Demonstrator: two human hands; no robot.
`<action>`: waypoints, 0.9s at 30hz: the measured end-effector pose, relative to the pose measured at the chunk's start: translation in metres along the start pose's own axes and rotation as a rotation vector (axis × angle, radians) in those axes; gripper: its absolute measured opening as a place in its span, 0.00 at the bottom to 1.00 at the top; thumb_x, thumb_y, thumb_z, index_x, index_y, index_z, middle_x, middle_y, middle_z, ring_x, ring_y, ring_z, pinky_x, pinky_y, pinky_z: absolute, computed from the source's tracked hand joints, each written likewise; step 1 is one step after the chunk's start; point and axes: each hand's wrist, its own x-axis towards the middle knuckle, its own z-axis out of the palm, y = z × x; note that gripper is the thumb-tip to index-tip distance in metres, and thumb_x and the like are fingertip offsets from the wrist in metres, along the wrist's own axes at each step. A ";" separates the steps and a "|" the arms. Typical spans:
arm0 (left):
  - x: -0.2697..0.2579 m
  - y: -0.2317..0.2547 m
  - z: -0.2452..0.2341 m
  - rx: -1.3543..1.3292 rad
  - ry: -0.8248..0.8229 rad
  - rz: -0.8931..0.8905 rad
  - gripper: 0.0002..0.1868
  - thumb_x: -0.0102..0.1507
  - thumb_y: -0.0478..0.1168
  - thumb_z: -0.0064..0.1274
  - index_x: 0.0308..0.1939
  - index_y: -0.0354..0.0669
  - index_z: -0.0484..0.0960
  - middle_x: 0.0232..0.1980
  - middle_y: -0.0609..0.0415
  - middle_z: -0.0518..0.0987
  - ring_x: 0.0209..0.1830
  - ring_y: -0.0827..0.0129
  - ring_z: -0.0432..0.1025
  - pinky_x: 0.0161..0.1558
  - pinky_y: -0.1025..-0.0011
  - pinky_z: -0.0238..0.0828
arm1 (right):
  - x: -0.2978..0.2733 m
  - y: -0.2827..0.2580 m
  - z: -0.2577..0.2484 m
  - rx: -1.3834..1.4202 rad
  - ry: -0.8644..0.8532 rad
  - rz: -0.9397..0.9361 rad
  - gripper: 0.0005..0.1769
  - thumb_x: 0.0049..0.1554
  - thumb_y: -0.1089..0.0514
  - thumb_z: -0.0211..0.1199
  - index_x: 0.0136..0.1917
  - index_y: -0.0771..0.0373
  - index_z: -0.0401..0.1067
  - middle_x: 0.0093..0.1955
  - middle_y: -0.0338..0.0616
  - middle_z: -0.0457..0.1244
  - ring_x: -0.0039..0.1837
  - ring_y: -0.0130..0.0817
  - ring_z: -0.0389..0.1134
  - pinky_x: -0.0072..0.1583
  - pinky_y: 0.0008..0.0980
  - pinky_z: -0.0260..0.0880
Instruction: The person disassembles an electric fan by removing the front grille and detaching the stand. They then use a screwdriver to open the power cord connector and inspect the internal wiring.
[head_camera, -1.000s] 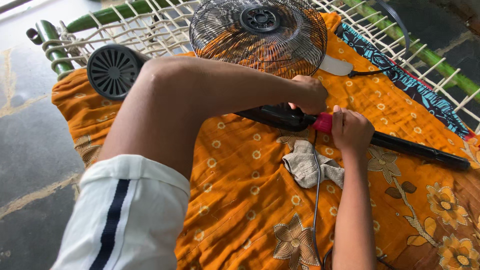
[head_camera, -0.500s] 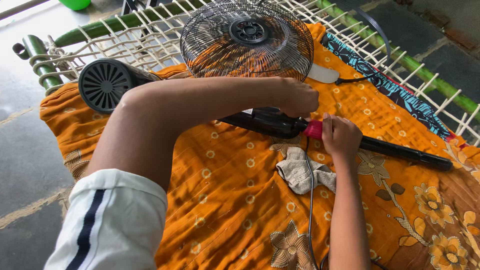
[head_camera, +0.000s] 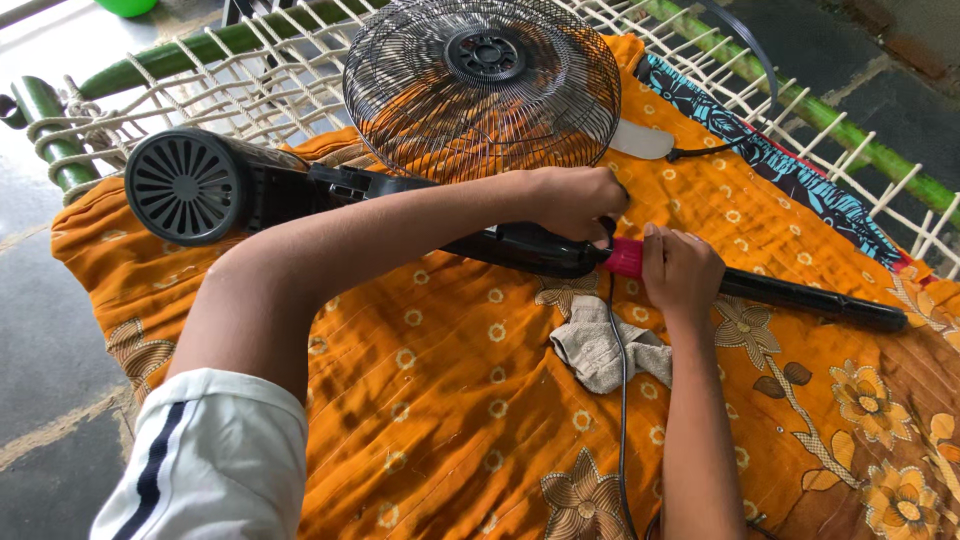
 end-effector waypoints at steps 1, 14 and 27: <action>-0.001 0.004 0.000 0.065 0.025 -0.100 0.17 0.63 0.49 0.54 0.34 0.38 0.85 0.32 0.45 0.82 0.32 0.49 0.78 0.36 0.55 0.76 | 0.000 0.001 0.000 0.008 0.003 -0.003 0.23 0.70 0.48 0.52 0.40 0.62 0.75 0.37 0.52 0.66 0.40 0.54 0.69 0.45 0.47 0.67; -0.027 -0.003 0.021 -0.506 0.519 -0.595 0.25 0.68 0.53 0.46 0.29 0.35 0.81 0.26 0.47 0.84 0.27 0.60 0.83 0.35 0.61 0.79 | 0.005 -0.006 -0.013 0.030 -0.090 -0.073 0.20 0.69 0.47 0.55 0.46 0.61 0.78 0.38 0.53 0.67 0.43 0.54 0.70 0.44 0.46 0.67; -0.039 0.044 0.034 -0.085 0.322 -0.556 0.19 0.67 0.47 0.49 0.26 0.38 0.79 0.27 0.38 0.79 0.30 0.40 0.74 0.35 0.47 0.70 | 0.018 -0.009 -0.034 0.079 -0.439 0.033 0.26 0.65 0.36 0.52 0.45 0.59 0.78 0.35 0.55 0.66 0.40 0.58 0.69 0.40 0.50 0.66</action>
